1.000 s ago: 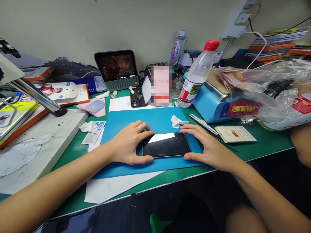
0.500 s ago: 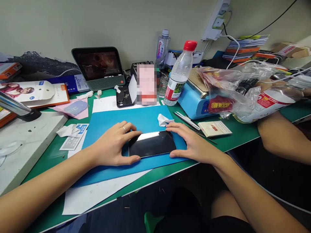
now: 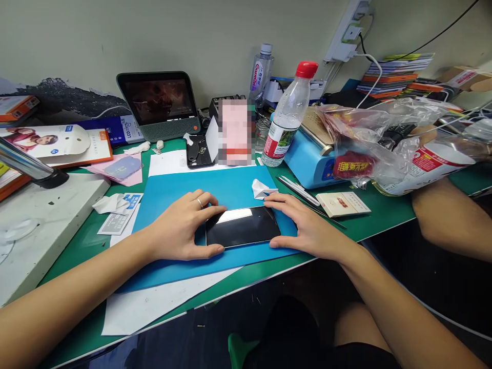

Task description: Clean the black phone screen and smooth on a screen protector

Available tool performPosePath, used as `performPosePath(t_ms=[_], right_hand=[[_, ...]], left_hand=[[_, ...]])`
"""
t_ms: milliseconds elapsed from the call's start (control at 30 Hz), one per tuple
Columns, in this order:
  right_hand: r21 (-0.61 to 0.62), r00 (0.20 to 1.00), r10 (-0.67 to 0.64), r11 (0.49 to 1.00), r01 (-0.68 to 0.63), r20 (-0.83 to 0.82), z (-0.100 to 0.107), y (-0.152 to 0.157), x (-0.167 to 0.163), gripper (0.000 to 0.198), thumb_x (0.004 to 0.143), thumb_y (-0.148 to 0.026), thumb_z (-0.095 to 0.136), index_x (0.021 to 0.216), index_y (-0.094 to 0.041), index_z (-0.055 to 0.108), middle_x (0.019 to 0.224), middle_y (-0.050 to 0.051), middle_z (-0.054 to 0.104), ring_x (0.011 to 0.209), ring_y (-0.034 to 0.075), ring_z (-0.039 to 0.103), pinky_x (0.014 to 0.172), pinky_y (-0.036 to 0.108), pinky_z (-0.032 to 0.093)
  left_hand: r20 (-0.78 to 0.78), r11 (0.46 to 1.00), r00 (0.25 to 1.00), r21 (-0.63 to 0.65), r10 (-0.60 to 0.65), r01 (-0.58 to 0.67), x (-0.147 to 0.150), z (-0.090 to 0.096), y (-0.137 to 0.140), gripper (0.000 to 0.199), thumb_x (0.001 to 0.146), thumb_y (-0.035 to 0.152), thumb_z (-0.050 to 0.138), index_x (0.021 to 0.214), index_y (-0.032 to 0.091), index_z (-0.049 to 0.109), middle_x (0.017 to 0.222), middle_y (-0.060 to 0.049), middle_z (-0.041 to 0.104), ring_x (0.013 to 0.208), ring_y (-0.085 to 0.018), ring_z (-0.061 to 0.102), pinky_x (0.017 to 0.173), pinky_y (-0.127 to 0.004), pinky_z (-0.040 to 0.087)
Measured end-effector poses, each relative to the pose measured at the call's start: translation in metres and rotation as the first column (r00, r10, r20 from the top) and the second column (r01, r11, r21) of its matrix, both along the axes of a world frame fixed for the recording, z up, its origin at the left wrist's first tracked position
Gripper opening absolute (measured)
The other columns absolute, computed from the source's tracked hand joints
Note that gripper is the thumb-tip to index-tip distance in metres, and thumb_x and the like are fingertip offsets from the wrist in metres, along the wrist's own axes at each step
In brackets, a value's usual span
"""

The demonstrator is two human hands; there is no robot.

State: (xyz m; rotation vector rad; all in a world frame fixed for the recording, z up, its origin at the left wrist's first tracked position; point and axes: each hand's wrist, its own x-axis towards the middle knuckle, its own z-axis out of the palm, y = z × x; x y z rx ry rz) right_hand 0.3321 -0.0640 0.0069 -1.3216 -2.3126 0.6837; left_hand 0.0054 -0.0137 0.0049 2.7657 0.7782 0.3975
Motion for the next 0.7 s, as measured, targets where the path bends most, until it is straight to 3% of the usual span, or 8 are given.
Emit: performPosePath(t_ms=[700], right_hand=[[0.003, 0.999, -0.017, 1.0, 0.017, 0.051, 0.0008, -0.0021, -0.0016, 0.082, 0.082, -0.063, 0.077, 0.15, -0.026, 0.053, 0.157, 0.013, 0.05, 0.149, 0.035, 0.043, 0.123, 0.051, 0.037]], left_hand=[[-0.026, 1.0, 1.0, 0.007, -0.009, 0.01, -0.0016, 0.0012, -0.0003, 0.075, 0.088, 0.069, 0.064, 0.141, 0.017, 0.056, 0.124, -0.013, 0.06, 0.103, -0.029, 0.057, 0.089, -0.044, 0.048]])
